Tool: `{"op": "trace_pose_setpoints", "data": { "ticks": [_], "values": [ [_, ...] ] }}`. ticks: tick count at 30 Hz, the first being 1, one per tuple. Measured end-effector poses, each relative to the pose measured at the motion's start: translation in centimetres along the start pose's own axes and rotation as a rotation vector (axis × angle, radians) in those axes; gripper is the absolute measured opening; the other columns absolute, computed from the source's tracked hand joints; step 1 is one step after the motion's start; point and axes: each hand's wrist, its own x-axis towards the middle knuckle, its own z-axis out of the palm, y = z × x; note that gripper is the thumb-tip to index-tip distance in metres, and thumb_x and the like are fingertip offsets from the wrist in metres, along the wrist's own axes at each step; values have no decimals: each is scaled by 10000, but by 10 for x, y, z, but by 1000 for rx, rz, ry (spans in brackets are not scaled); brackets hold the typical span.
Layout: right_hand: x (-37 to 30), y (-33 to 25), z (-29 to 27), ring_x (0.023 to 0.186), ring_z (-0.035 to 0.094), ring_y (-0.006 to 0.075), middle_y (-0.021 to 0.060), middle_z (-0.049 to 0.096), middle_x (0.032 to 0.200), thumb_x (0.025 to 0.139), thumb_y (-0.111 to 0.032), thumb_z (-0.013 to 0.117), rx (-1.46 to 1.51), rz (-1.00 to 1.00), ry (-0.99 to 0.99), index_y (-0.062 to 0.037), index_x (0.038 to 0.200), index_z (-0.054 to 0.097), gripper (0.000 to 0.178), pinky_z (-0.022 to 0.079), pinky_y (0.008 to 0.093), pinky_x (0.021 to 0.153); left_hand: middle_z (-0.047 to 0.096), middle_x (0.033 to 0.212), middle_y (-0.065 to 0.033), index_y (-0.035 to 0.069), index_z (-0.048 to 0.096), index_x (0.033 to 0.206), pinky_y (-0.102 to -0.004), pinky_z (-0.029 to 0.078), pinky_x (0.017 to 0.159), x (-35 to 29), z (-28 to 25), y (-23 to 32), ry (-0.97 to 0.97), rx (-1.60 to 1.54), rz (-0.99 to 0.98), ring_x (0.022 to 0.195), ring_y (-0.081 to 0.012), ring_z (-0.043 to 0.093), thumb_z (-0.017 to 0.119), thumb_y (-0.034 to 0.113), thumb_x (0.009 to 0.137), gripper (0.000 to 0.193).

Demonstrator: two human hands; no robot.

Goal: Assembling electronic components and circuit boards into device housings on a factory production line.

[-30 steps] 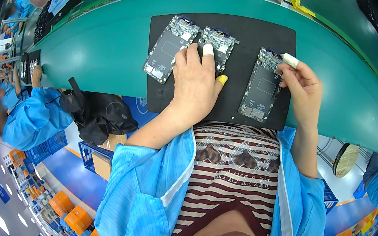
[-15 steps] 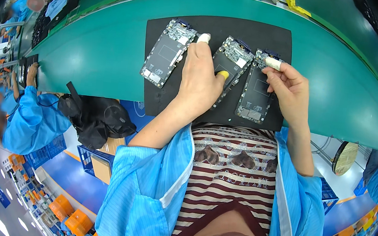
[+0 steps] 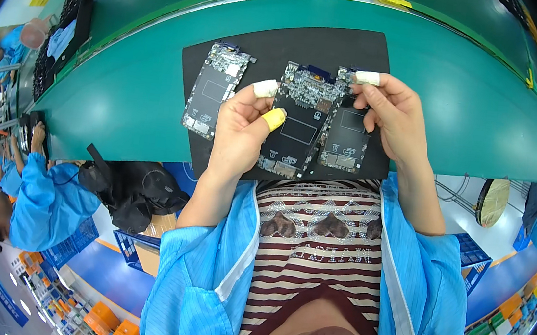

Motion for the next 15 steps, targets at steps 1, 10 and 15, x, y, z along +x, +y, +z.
{"op": "trace_pose_setpoints", "data": {
  "ticks": [1, 10, 15],
  "values": [
    [2, -1, -1, 674, 563, 57, 58, 633, 855, 860, -58, 575, 111, 59, -79, 12, 986, 619, 151, 421, 159, 454, 623, 994, -94, -32, 534, 1122, -230, 461, 791, -2, 2, 1, -32, -52, 0, 904, -121, 586, 504, -134, 787, 351],
    [5, 9, -5, 666, 586, 79, 73, 630, 804, 822, -54, 633, 388, 181, -205, 10, 976, 630, 167, 410, 146, 424, 623, 1002, -92, -35, 538, 1107, -225, 459, 800, -5, 9, -2, -59, -52, 45, 920, -118, 585, 502, -134, 789, 335],
    [5, 11, -6, 658, 587, 76, 72, 631, 772, 816, -63, 644, 396, 157, -172, 13, 962, 633, 164, 396, 150, 429, 623, 998, -81, -32, 542, 1098, -212, 453, 792, -5, 12, -5, -39, -24, 67, 926, -105, 580, 505, -145, 782, 337]
  ]
}}
